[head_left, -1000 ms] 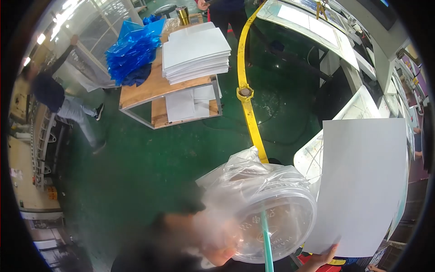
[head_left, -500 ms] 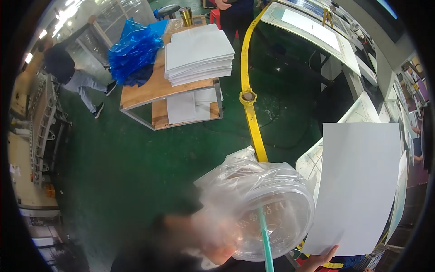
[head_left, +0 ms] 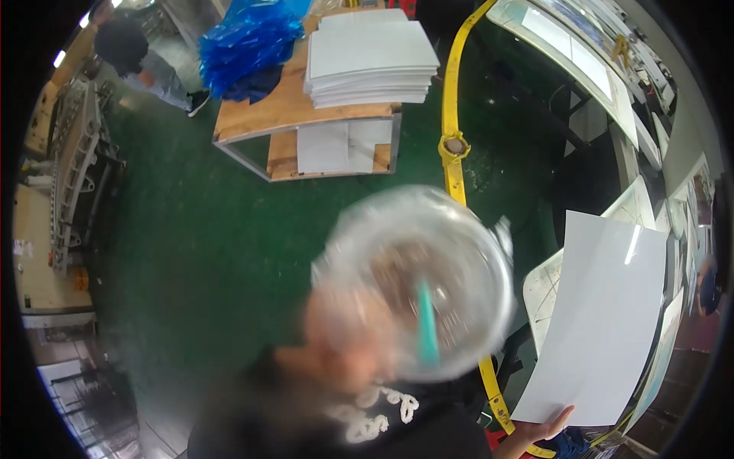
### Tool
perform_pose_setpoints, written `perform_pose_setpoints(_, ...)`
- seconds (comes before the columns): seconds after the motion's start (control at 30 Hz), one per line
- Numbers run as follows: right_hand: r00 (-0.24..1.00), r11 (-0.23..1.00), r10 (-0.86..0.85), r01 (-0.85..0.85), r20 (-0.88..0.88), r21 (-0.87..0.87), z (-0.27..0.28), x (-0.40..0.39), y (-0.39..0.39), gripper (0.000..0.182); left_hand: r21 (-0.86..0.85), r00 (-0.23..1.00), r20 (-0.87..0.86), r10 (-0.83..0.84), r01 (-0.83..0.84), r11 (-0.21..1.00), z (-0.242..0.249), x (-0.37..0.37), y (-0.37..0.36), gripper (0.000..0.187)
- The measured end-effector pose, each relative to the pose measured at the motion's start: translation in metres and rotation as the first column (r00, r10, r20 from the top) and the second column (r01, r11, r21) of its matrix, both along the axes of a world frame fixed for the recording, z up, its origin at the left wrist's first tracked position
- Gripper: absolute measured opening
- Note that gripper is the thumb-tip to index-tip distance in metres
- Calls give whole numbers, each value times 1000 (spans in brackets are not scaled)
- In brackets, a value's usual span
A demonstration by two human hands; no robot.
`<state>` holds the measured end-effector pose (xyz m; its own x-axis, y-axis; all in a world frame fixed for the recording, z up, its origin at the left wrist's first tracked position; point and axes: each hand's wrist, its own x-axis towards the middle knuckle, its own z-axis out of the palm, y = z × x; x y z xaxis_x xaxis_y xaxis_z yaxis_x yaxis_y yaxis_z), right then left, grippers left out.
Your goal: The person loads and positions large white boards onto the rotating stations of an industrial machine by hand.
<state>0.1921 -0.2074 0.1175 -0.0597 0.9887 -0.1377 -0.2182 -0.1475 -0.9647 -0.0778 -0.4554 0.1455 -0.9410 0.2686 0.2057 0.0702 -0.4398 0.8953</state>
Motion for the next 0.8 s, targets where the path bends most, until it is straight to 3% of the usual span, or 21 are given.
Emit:
perform_pose_setpoints(0.07, 995, 991, 78, -84, 69, 104, -17, 17, 11, 52, 215, 919, 307, 249, -321, 922, 8, -31, 12, 36)
perform_pose_setpoints(0.2, 999, 999, 30, -31, 30, 14, -2, -7, 0, 49, 51, 810, 299, 504, -541, 839, -23, -114, -6, 23)
perform_pose_setpoints(0.37, 1000, 1000, -16, 16, 6, 1, 4, -6, 1, 49, -69, 755, 125, 644, -641, 765, -111, -256, -54, 19)
perform_pose_setpoints(0.4, 999, 999, 51, -51, -1, -20, 6, -7, 0, 49, -120, 733, 119, 669, -659, 743, -128, -290, -64, 20)
perform_pose_setpoints(0.47, 983, 981, 181, -182, -18, -66, 14, -7, -3, 50, -302, 703, -51, 709, -688, 660, -174, -366, -90, 23)
perform_pose_setpoints(0.57, 938, 933, 346, -348, -30, -97, 22, -10, -4, 50, -287, 671, 199, 714, -657, 697, -217, -453, -120, 38)
perform_pose_setpoints(0.67, 988, 997, -55, 61, 143, -39, 16, 3, -3, 50, -86, 644, 449, 619, -658, 748, -245, -518, -145, 45)
perform_pose_setpoints(0.7, 984, 995, -81, 90, 159, -50, 16, 9, -2, 50, 10, 654, 479, 586, -672, 741, -256, -541, -154, 48)
perform_pose_setpoints(0.73, 951, 975, -151, 189, 269, -121, 41, -37, -27, 57, 104, 660, 508, 554, -685, 721, -269, -561, -163, 50)
perform_pose_setpoints(0.8, 932, 972, -181, 219, 313, -91, 47, -46, -31, 57, 160, 673, 500, 545, -690, 706, -288, -587, -171, 55)
